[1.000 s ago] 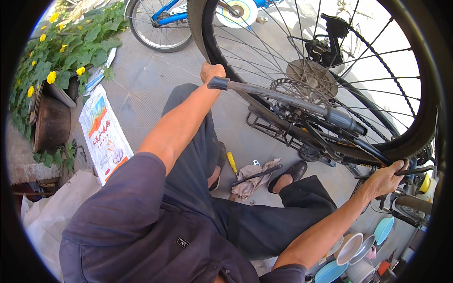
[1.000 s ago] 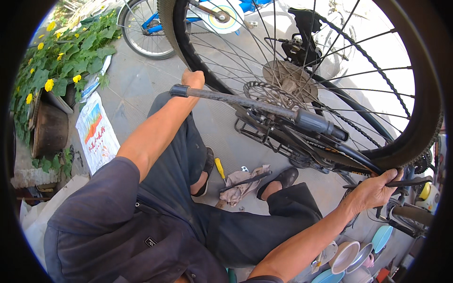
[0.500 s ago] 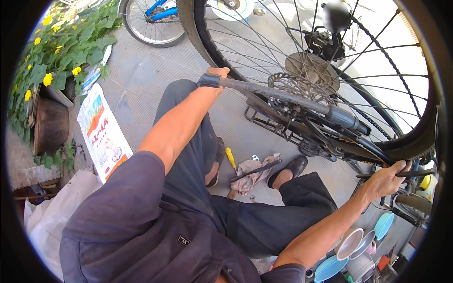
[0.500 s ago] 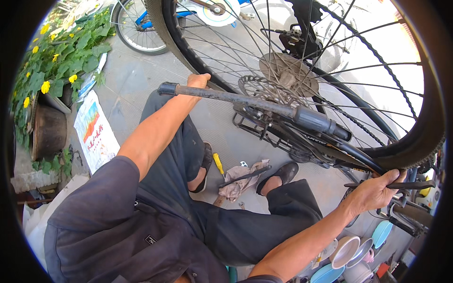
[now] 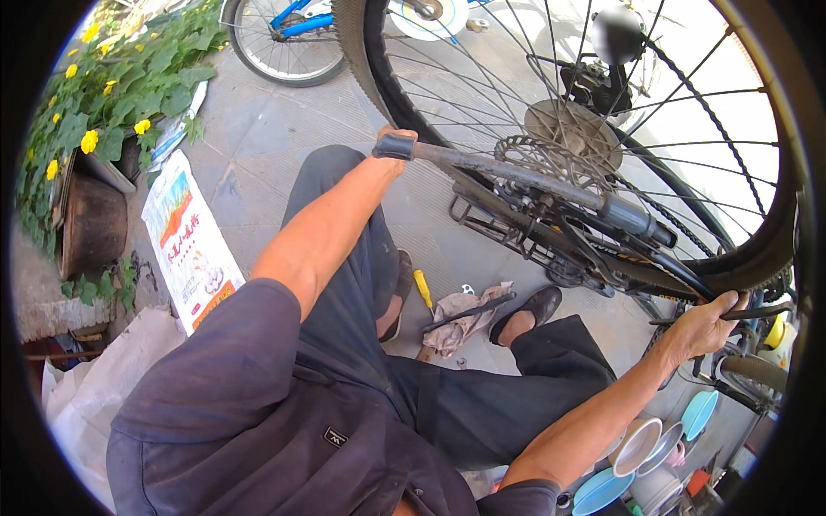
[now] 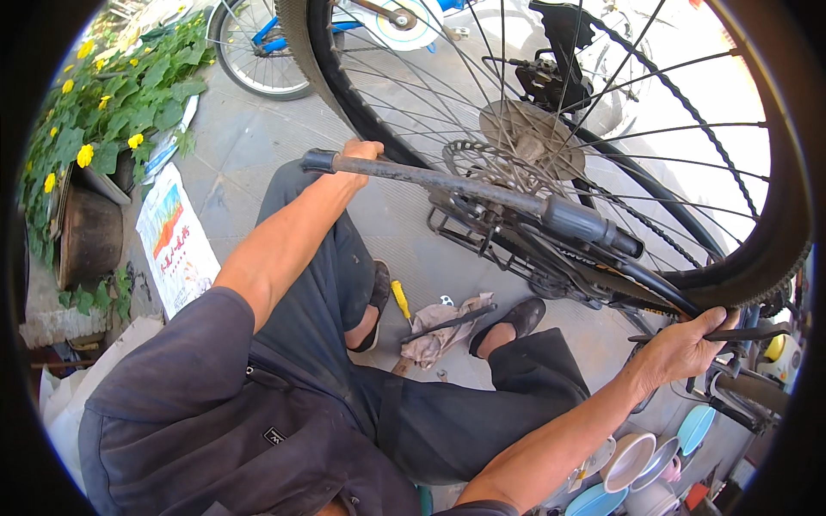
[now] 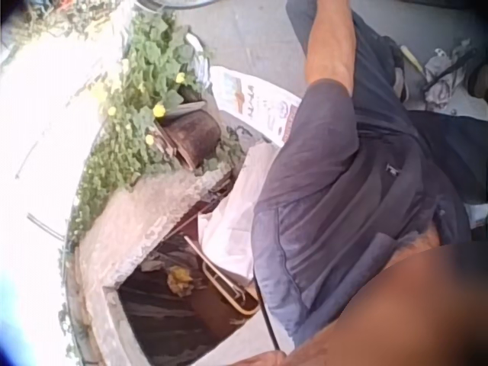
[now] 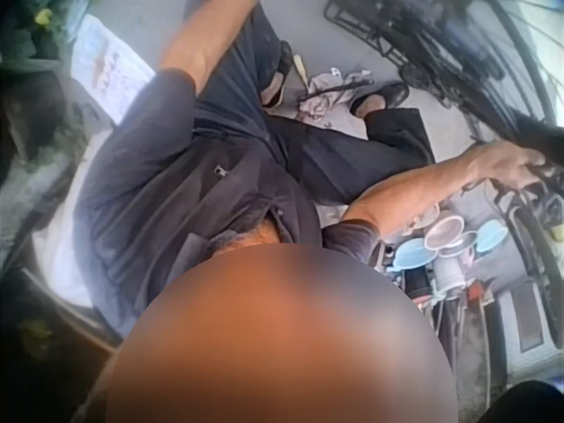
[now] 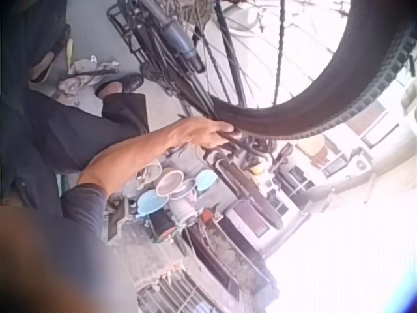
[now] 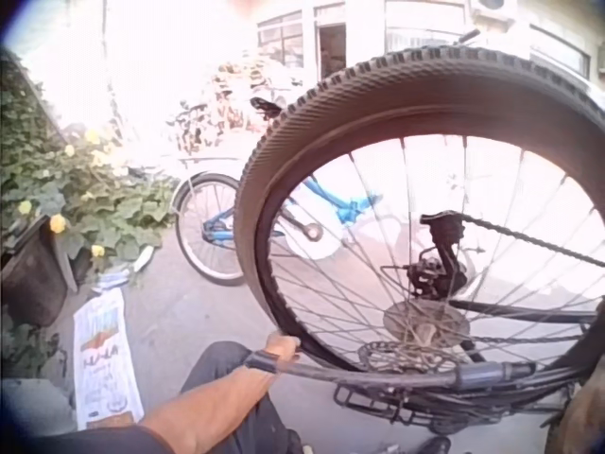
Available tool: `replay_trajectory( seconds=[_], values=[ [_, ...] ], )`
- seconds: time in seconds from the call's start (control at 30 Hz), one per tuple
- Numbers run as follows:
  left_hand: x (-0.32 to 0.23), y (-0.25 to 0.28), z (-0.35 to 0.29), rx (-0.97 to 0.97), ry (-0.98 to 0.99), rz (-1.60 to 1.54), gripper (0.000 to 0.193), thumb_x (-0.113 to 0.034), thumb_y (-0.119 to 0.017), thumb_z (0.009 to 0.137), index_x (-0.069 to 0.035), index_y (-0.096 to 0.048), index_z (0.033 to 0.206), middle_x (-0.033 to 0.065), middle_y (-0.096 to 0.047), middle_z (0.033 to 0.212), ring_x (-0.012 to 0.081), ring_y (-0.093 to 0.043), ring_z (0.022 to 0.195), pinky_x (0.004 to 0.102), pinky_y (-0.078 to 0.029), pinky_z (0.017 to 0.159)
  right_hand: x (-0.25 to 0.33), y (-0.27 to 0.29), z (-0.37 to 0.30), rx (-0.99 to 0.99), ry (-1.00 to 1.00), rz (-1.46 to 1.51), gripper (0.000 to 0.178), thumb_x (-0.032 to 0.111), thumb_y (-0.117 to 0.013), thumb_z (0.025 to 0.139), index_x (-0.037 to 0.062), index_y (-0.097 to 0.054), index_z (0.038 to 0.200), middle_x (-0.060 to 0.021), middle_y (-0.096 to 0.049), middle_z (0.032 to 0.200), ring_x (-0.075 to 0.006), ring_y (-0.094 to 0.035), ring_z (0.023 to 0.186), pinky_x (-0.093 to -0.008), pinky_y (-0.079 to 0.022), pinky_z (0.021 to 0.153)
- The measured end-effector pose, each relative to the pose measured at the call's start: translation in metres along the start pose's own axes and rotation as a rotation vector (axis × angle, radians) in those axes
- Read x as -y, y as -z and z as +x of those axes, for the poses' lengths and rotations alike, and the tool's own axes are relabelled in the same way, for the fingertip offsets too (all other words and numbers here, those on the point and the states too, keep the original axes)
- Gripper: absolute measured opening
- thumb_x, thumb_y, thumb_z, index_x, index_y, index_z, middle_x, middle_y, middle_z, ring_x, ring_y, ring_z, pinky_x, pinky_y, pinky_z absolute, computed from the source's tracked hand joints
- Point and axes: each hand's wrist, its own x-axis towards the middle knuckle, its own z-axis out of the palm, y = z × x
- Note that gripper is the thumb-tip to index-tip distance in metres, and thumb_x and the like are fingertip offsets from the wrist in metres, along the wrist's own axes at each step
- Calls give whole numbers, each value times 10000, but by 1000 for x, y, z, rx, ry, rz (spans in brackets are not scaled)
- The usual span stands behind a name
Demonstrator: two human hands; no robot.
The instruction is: The person uses a tire lever to pry the tire bead off the bicycle rim. They repeatedly insert the lever between the tire and the rim, lifting the bead to loosen the tire from the wheel.
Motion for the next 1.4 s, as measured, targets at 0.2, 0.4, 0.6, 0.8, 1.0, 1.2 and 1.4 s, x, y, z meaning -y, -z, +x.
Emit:
replay_trajectory(
  seconds=[0.2,0.4,0.6,0.8,1.0,1.2,1.4],
  values=[
    [-1,-30,-24,-24,313,61,140,-82,-685,835,21,-598,871,123,-624,796,261,-611,669,478,-474,596,2,1,-2,28,-30,59,433,307,-518,1069,8,-590,1374,-90,-683,1007,-120,-555,737,-259,-470,599],
    [20,-48,-38,185,476,12,124,-167,-661,879,-52,-614,889,110,-659,886,284,-648,788,555,-525,752,7,4,-8,41,0,-3,452,335,-515,1066,25,-580,1389,-116,-699,1073,-124,-624,787,-236,-512,629],
    [47,-36,-12,191,493,-51,114,-189,-623,901,-79,-651,910,115,-694,905,299,-670,863,548,-527,850,9,2,-7,54,-28,-19,444,319,-488,1067,37,-575,1397,-138,-696,1122,-183,-646,884,-282,-538,745],
    [57,-33,-10,209,428,38,172,-200,-586,946,-76,-696,991,128,-721,990,316,-686,929,537,-519,939,0,0,-1,42,-14,-55,461,333,-510,1054,14,-586,1378,-142,-710,1124,-218,-667,904,-323,-525,805],
    [58,-19,-4,219,346,56,209,-255,-601,962,-73,-630,1061,125,-644,996,349,-671,925,514,-562,844,-6,-3,3,2,95,-96,442,303,-517,1047,-15,-605,1341,-161,-714,1113,-254,-669,916,-351,-523,818],
    [56,-41,-10,162,367,164,262,-222,-557,961,-14,-606,1113,172,-640,1120,323,-658,980,483,-578,862,-23,-9,-1,-102,271,-168,405,223,-539,1032,-29,-575,1348,-236,-649,1166,-359,-649,1008,-423,-495,886],
    [123,-45,57,201,488,121,316,-313,-616,940,-79,-619,1153,106,-667,1044,309,-633,989,580,-524,885,-14,2,9,-137,296,-63,444,193,-545,1029,-32,-496,1409,-241,-611,1224,-389,-553,1123,-445,-440,969]
  ],
)
